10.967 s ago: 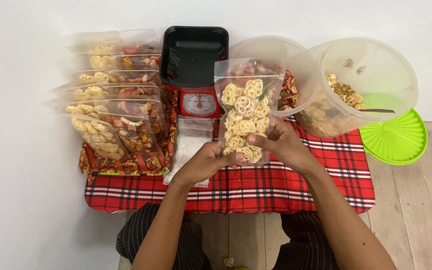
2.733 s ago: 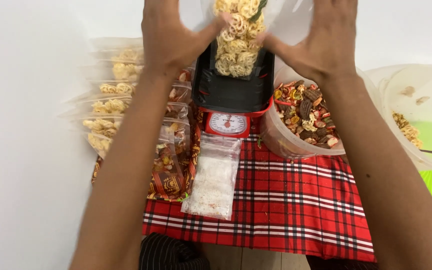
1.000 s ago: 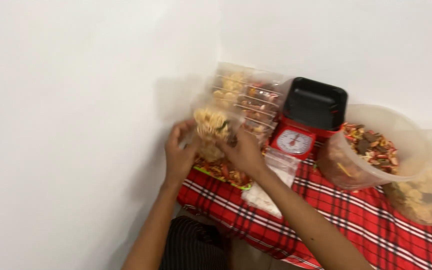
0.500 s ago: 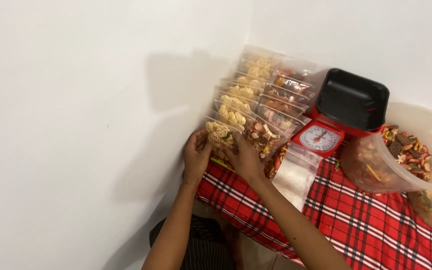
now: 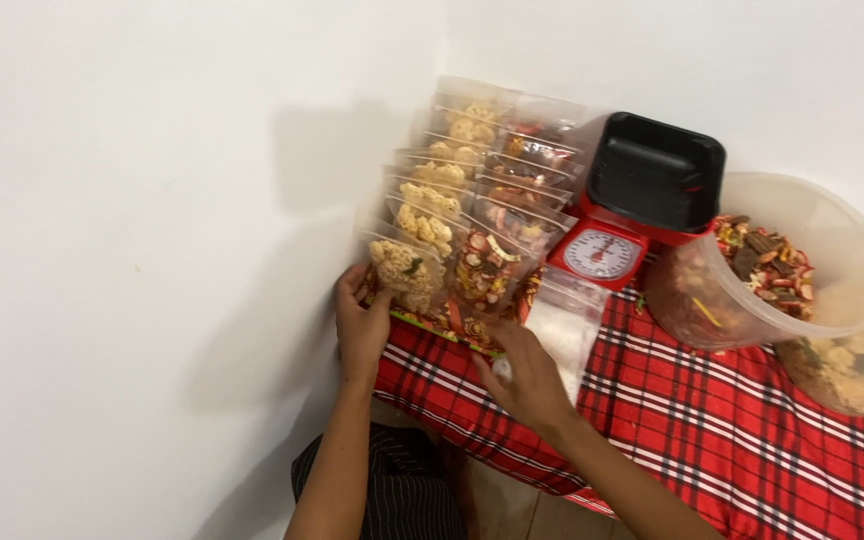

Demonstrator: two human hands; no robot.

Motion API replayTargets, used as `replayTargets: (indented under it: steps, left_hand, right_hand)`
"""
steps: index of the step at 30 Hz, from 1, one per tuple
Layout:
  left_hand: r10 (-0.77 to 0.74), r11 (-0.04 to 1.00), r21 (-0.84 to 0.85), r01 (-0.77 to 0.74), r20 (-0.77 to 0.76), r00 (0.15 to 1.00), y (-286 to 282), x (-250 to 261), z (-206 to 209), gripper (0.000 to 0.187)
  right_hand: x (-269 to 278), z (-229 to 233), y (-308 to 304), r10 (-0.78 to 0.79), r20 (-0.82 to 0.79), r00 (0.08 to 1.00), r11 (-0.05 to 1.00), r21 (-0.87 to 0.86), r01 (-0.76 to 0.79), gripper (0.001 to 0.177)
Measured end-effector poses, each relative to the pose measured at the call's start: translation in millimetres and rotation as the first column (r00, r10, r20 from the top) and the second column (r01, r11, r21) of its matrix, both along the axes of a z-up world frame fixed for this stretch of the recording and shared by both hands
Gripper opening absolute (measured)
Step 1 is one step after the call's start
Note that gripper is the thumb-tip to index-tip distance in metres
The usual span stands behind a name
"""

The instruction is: A person is manually packing various snacks from large plastic bins into smaller clear plastic bags using a spoon and their hands, working at a small table with a scale.

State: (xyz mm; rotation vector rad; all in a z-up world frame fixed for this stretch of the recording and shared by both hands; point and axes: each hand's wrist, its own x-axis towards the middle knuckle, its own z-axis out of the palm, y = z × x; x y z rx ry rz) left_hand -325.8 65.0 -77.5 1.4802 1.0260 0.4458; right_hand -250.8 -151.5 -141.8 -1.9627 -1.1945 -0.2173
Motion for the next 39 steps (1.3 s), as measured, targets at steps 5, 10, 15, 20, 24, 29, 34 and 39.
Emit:
replayTargets:
  steps: [5,10,15,20,24,29,34,39]
  left_hand:
    - [0.295,0.928,-0.285,-0.240,0.165,0.941,-21,10,-7,0.065]
    - [0.540,0.832,-0.344,-0.436,0.315,0.781,-56,27,-24,0.056]
    - [0.536,0.808,-0.148,-0.571,0.589,0.605,-115,27,11,0.036]
    - [-0.107,0.990,-0.018,0.143,0.575,0.811,-152,34,32,0.061]
    - [-0.343,0.878,-0.090,0.470,0.567,0.749,-164,50,21,0.087]
    - [-0.436,0.669,-0.194,0.718,0.680,0.590,-161,59,1,0.034]
    - [-0.600,0.586,-0.098,0.804,0.615,0.512,-158,61,5,0.033]
    - [-0.563,0.649,-0.073,0.757,0.622,0.543,-159,71,-9,0.024]
  right_hand:
    - [-8,-32,-79,-0.031,0.114,0.993,0.887,-0.456,0.080,0.075]
    - [-12,-42,-108,0.011,0.067,0.998,0.871,-0.490,0.024,0.050]
    - [-6,43,-128,0.140,-0.137,0.981,0.907,-0.379,-0.183,0.046]
    - [59,59,-186,0.050,-0.343,0.938,0.854,0.501,0.138,0.024]
    - [74,135,-205,-0.282,-0.492,0.824,0.773,0.392,0.499,0.027]
    - [81,132,-222,-0.294,-0.632,0.717,0.776,0.280,0.565,0.018]
    - [74,132,-205,-0.271,-0.588,0.762,0.828,0.261,0.497,0.024]
    - [82,119,-206,-0.259,-0.548,0.796,0.831,0.293,0.472,0.026]
